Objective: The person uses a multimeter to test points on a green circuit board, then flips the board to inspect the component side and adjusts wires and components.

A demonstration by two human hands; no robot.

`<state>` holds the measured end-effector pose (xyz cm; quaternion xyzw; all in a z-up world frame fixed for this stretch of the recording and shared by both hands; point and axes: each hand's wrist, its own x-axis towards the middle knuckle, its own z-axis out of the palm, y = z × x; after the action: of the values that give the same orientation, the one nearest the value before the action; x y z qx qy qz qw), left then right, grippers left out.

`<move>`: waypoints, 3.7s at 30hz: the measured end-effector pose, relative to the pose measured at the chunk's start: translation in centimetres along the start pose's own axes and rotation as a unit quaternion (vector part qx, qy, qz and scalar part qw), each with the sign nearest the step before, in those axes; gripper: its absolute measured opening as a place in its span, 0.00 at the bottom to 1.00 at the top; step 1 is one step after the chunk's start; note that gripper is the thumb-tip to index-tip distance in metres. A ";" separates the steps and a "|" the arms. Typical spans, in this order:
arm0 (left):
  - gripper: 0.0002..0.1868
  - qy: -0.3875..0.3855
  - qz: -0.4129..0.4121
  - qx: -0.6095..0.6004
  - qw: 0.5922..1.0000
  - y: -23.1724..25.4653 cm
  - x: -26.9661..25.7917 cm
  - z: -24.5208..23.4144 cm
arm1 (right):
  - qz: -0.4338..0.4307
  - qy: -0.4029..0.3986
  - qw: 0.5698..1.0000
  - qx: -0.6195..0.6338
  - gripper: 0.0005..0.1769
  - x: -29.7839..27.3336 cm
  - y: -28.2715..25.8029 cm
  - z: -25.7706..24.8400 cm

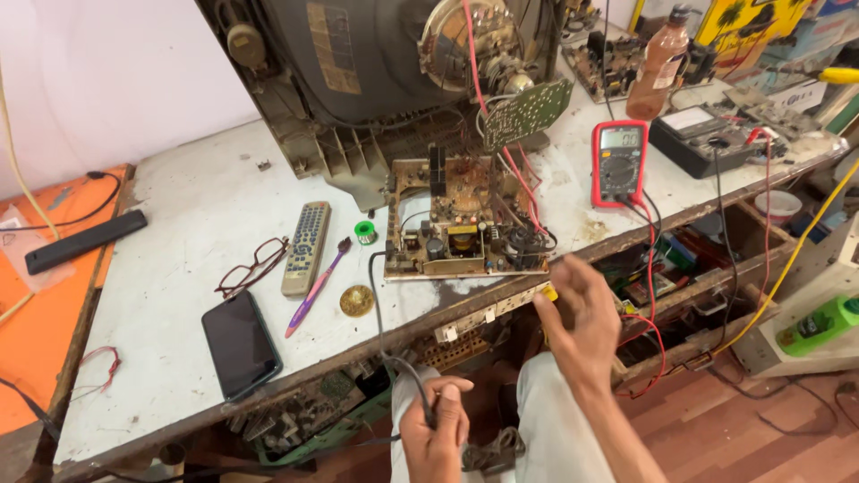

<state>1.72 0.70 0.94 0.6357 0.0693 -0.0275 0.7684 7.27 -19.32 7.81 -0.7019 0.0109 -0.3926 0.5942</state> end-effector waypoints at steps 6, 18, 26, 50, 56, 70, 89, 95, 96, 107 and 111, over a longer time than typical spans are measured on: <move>0.19 -0.026 0.080 -0.031 0.996 -2.2 3.5 -1.4 | -0.081 -0.131 0.969 -0.194 0.44 8.3 3.7 1.0; 0.26 -0.072 0.016 0.036 0.997 -8.1 8.0 -5.1 | -0.084 -0.205 0.972 -0.084 0.37 10.4 7.3 2.1; 0.28 -0.051 0.026 0.078 0.995 -6.7 8.2 -5.4 | -0.061 -0.046 0.996 0.037 0.42 8.3 8.4 4.8; 0.16 -0.047 0.105 0.069 0.991 13.5 12.2 3.6 | -0.063 0.028 0.986 -0.152 0.31 8.1 4.3 15.9; 0.15 -0.038 0.060 0.121 0.990 11.4 12.4 3.6 | -0.053 -0.096 0.978 -0.175 0.42 7.5 3.1 13.9; 0.16 -0.059 0.102 -0.201 0.972 14.4 12.2 0.3 | -0.032 -0.202 0.971 -0.125 0.09 -8.1 1.4 4.9; 0.25 0.037 0.431 0.539 0.722 11.4 12.0 -5.7 | -0.096 -0.247 0.933 -0.243 0.19 4.1 -5.4 16.9; 0.24 0.121 0.394 0.572 0.709 11.5 14.8 -7.2 | -0.305 -0.166 0.925 -0.155 0.28 4.7 -2.1 21.2; 0.27 0.124 0.388 0.570 0.713 11.8 14.9 -7.6 | -0.299 -0.159 0.930 -0.142 0.28 4.4 -2.1 21.6; 0.19 0.146 0.400 0.602 0.675 12.9 17.8 -9.1 | -0.358 -0.210 0.889 -0.193 0.14 6.9 0.0 26.3; 0.20 0.155 0.402 0.606 0.669 12.4 18.2 -9.1 | -0.330 -0.266 0.888 -0.179 0.15 7.5 0.7 27.1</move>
<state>20.68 12.83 8.76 0.9229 -0.1068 0.3466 0.1293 28.09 -0.76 11.64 -0.8378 -0.3095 -0.3558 0.2752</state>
